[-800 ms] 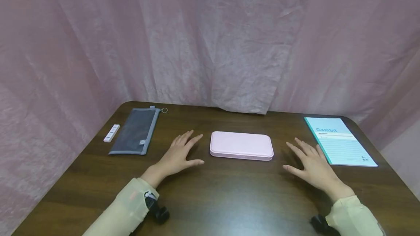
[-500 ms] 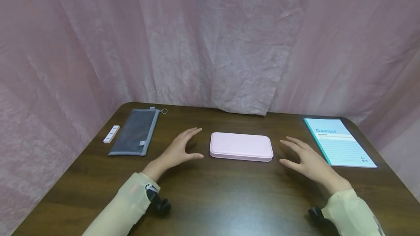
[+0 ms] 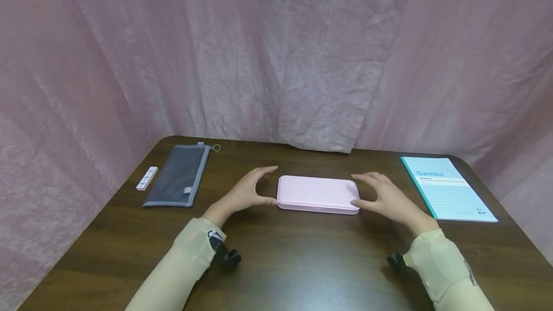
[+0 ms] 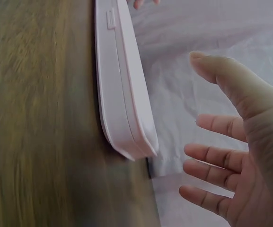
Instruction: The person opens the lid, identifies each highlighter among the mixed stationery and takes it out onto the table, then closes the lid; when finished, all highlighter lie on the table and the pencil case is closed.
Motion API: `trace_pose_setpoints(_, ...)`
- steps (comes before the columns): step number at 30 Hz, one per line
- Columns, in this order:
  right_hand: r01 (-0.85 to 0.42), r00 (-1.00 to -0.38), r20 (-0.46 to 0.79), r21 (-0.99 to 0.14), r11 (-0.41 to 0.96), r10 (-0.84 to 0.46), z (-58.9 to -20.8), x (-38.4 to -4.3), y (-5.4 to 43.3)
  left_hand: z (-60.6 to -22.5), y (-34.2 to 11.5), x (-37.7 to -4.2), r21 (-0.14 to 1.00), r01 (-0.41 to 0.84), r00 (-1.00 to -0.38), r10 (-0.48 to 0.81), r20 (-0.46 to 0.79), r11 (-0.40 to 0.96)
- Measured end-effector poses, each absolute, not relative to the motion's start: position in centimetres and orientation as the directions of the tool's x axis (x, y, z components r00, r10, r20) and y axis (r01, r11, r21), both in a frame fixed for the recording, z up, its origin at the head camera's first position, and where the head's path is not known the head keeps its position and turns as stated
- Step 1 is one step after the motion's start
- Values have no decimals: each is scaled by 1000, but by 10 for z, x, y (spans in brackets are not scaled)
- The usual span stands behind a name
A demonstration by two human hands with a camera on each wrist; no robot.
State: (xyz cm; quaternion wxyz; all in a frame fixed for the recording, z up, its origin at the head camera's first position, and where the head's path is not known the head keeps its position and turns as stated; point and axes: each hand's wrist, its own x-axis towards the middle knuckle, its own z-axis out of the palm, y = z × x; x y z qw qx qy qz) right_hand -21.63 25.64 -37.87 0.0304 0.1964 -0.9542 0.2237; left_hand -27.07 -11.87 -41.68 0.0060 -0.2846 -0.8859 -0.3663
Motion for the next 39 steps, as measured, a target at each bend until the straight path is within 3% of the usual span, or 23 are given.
trace_pose_setpoints(13,-444,-893,146,-438,782,-425,-397,-242,225,-423,-102,-284,594,515,-824,549,143,619)
trace_pose_setpoints(24,-500,-865,159,-350,792,-476,-405,-249,207,-432,-95,-288,577,496,-825,559,80,649)
trace_pose_setpoints(32,-495,-869,156,-315,810,-470,-411,-250,205,-436,-91,-290,534,530,-812,575,98,658)
trace_pose_setpoints(39,-498,-867,176,-310,810,-466,-415,-252,206,-438,-88,-286,566,517,-824,551,128,642)
